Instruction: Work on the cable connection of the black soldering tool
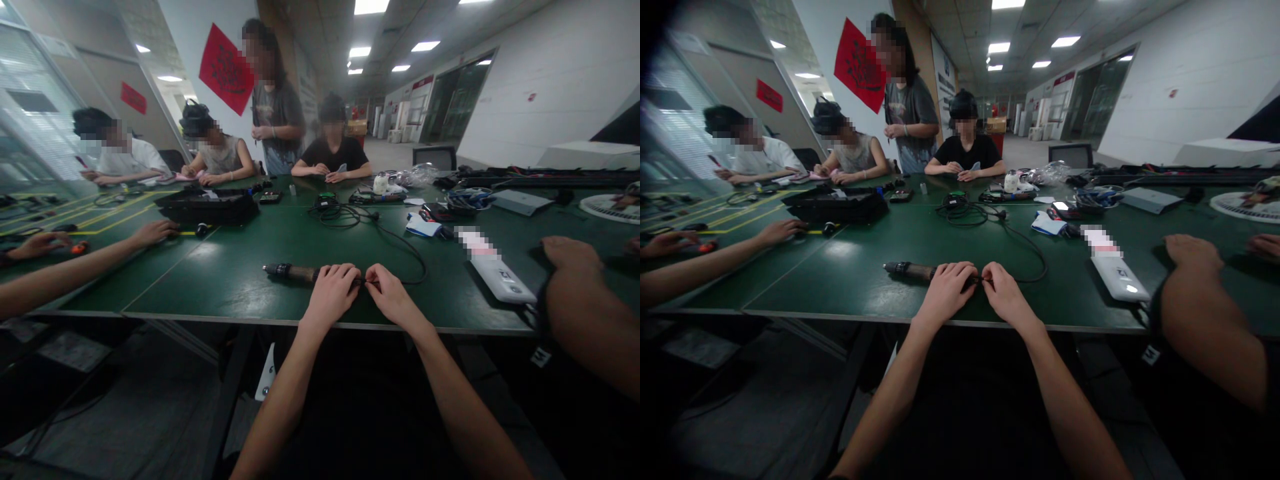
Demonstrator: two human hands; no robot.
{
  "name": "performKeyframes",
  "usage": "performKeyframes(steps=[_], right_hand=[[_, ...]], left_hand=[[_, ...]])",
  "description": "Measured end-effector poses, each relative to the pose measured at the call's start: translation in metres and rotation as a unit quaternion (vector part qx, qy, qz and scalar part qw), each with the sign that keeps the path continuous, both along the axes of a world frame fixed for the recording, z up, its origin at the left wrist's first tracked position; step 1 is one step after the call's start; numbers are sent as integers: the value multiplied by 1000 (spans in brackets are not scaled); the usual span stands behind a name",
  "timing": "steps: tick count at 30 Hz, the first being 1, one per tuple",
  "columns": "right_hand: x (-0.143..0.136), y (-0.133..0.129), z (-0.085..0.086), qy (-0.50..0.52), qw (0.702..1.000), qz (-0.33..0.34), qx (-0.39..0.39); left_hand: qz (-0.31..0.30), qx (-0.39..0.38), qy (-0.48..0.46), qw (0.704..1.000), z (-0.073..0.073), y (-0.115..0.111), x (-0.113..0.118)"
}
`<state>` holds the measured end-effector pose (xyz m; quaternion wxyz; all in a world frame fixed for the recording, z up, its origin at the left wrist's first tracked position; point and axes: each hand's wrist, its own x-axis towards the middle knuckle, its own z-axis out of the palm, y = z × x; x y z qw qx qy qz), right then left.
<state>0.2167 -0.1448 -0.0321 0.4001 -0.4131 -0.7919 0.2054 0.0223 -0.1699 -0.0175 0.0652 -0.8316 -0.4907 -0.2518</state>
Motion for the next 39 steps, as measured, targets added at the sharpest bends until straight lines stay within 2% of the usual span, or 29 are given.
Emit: performKeyframes(steps=[14,19,24,39], right_hand=[[1,-1,1,-5,1000,-2,0],[1,0,0,-7,1000,-2,0],[0,-1,0,-6,1000,0,3],[2,1,-3,-9,1000,0,4]], left_hand=[[-12,5,-9,1000,-1,1,0],[2,-7,-17,1000,0,0,0],[-16,3,-8,1000,0,0,-1],[-5,6,-20,1000,-2,1,-1]])
